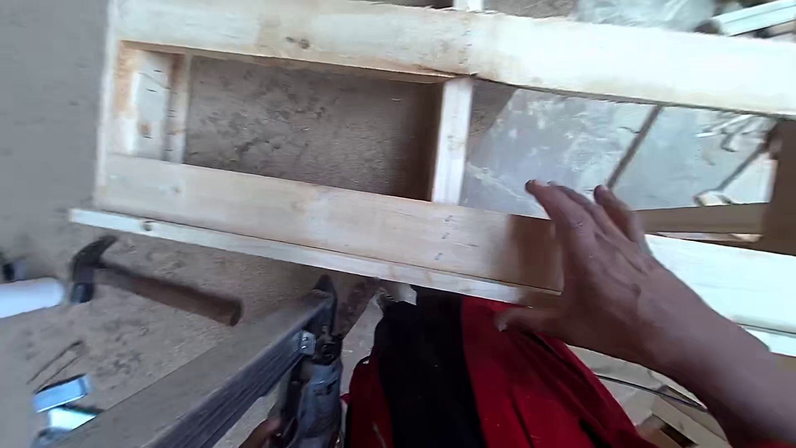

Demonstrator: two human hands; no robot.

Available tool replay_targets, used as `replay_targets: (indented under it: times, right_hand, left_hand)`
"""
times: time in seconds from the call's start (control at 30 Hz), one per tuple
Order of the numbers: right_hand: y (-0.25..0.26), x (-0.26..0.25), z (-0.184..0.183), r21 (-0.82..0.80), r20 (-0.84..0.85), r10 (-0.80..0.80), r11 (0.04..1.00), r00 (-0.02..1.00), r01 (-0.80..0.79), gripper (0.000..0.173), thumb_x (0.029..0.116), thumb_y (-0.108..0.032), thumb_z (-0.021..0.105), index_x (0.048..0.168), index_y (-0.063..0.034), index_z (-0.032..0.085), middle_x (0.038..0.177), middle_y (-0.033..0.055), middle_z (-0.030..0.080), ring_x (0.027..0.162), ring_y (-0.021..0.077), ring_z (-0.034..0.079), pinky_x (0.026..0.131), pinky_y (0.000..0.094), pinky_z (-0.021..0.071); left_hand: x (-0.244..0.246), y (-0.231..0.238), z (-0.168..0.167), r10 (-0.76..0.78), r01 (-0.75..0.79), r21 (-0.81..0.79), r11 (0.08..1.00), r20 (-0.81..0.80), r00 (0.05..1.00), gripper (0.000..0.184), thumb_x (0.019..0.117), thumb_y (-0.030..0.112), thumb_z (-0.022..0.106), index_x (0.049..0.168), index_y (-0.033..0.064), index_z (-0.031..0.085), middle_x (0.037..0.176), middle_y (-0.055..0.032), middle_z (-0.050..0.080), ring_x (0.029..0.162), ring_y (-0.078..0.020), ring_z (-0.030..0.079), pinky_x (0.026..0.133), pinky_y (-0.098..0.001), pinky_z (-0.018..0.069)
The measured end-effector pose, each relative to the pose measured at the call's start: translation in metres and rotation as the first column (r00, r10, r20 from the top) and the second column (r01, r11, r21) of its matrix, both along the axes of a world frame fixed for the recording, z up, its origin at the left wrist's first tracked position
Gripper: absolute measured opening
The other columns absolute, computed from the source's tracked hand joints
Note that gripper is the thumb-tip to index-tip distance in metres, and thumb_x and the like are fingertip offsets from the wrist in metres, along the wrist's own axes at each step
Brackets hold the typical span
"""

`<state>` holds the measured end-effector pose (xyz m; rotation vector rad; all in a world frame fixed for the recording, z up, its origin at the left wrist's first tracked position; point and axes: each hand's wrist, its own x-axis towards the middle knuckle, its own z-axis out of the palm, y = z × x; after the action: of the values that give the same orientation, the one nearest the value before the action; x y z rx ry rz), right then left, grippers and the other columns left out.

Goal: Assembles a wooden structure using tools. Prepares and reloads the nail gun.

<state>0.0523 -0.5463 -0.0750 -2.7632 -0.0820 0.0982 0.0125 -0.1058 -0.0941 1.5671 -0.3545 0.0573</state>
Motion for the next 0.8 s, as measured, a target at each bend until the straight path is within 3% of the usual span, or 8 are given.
replay_targets:
  times: [0.2, 0.47, 0.57, 0.6, 0.67, 0.8]
  right_hand:
    - [0.033, 0.018, -0.024, 0.060, 0.054, -0.005, 0.998, 0.999, 0.002, 0.120, 0.0665, -0.073, 0.076, 0.158, -0.0083, 0.031, 0.142, 0.0128, 0.057, 0.129, 0.0351, 0.057, 0.110, 0.0619, 0.0390]
    - [0.031, 0.018, -0.027, 0.048, 0.070, 0.017, 0.999, 0.997, -0.021, 0.120, 0.0660, -0.071, 0.076, 0.157, -0.0076, 0.032, 0.142, 0.0123, 0.057, 0.127, 0.0347, 0.057, 0.109, 0.0606, 0.0397]
    - [0.031, 0.019, -0.026, 0.048, 0.077, 0.024, 0.998, 0.997, -0.028, 0.119, 0.0650, -0.068, 0.077, 0.157, -0.0064, 0.032, 0.139, 0.0131, 0.059, 0.126, 0.0351, 0.058, 0.109, 0.0594, 0.0403]
    - [0.031, 0.020, -0.026, 0.048, 0.080, 0.023, 0.998, 0.997, -0.027, 0.119, 0.0646, -0.067, 0.078, 0.156, -0.0062, 0.033, 0.138, 0.0131, 0.059, 0.125, 0.0350, 0.058, 0.109, 0.0588, 0.0407]
    - [0.031, 0.020, -0.025, 0.038, 0.078, 0.026, 0.999, 0.997, -0.029, 0.118, 0.0663, -0.068, 0.077, 0.156, -0.0055, 0.033, 0.137, 0.0133, 0.060, 0.126, 0.0349, 0.059, 0.111, 0.0606, 0.0392]
    - [0.045, 0.026, -0.016, 0.038, 0.075, 0.014, 0.999, 0.997, -0.017, 0.127, 0.0668, -0.080, 0.071, 0.159, -0.0050, 0.028, 0.151, 0.0176, 0.051, 0.142, 0.0420, 0.045, 0.118, 0.0732, 0.0211]
  left_hand:
    - [0.007, -0.016, -0.002, -0.014, 0.014, -0.039, 0.999, 0.001, 1.000, 0.028, 0.1034, 0.037, 0.053, 0.115, 0.0163, 0.067, 0.085, 0.0036, 0.067, 0.083, -0.0124, 0.067, 0.108, -0.0450, 0.0472]
    - [0.004, -0.021, -0.003, -0.013, 0.012, -0.048, 0.999, -0.020, 1.000, 0.030, 0.1028, 0.039, 0.053, 0.116, 0.0158, 0.066, 0.084, 0.0017, 0.066, 0.083, -0.0150, 0.066, 0.106, -0.0476, 0.0475]
    - [0.008, -0.027, 0.019, 0.008, -0.004, 0.060, 0.998, -0.067, 0.998, 0.024, 0.1045, 0.032, 0.054, 0.104, 0.0098, 0.063, 0.086, -0.0024, 0.069, 0.084, -0.0158, 0.071, 0.107, -0.0432, 0.0494]
    - [0.009, -0.022, 0.018, -0.020, 0.024, 0.065, 0.998, -0.069, 0.997, 0.025, 0.1044, 0.033, 0.054, 0.105, 0.0097, 0.062, 0.087, -0.0030, 0.068, 0.084, -0.0159, 0.070, 0.105, -0.0418, 0.0499]
    - [0.008, -0.022, 0.004, -0.036, 0.036, -0.003, 0.999, -0.043, 0.998, 0.036, 0.1003, 0.042, 0.055, 0.116, 0.0115, 0.065, 0.086, -0.0020, 0.066, 0.078, -0.0174, 0.065, 0.095, -0.0451, 0.0523]
    - [0.001, -0.022, 0.011, 0.009, -0.010, -0.010, 1.000, -0.054, 0.999, 0.038, 0.1006, 0.046, 0.053, 0.121, 0.0155, 0.064, 0.084, 0.0020, 0.066, 0.078, -0.0144, 0.065, 0.100, -0.0465, 0.0512]
